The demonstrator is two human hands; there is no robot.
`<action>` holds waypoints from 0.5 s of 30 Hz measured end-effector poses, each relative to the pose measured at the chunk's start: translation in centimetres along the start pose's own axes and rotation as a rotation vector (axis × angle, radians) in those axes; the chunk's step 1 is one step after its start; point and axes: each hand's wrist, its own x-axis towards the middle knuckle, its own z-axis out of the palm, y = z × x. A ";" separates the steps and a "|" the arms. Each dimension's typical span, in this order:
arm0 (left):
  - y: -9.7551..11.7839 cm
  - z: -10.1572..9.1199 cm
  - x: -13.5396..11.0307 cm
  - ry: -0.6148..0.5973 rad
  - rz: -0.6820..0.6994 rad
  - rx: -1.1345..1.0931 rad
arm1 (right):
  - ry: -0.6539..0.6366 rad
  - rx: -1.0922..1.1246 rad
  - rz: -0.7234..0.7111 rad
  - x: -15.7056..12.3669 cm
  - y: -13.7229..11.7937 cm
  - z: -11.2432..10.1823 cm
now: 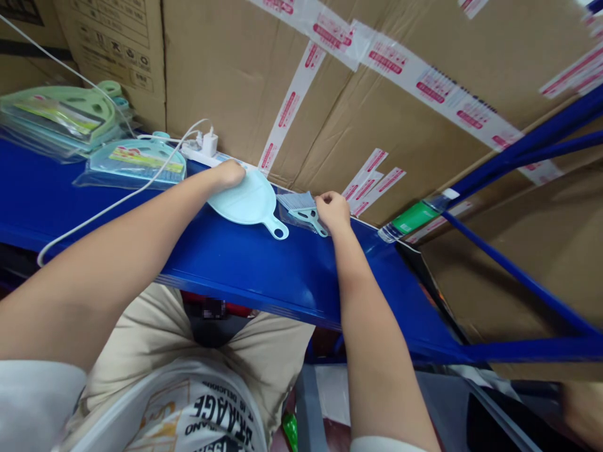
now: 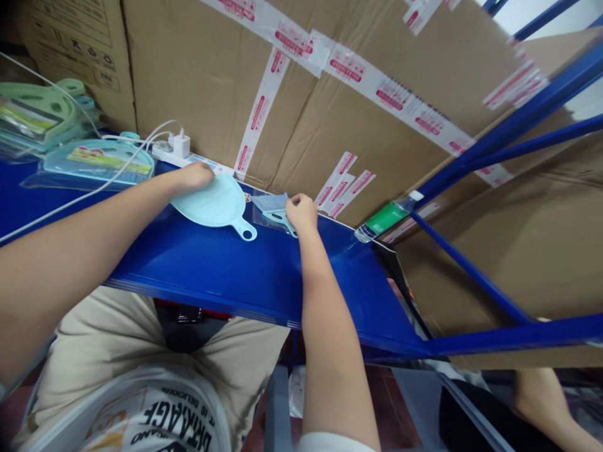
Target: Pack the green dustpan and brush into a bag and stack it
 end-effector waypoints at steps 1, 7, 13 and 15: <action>0.1 0.0 -0.1 -0.022 0.024 0.087 | -0.015 0.002 0.010 0.0 -0.1 0.0; 0.3 -0.4 -0.7 -0.002 0.075 0.358 | -0.047 0.004 0.001 -0.1 -0.2 0.1; 0.6 -0.8 -1.1 0.123 0.142 0.297 | -0.072 -0.026 0.007 -0.1 -0.1 -0.2; 0.8 -0.8 -1.3 0.111 0.154 0.279 | -0.071 -0.033 -0.002 0.0 0.1 -0.2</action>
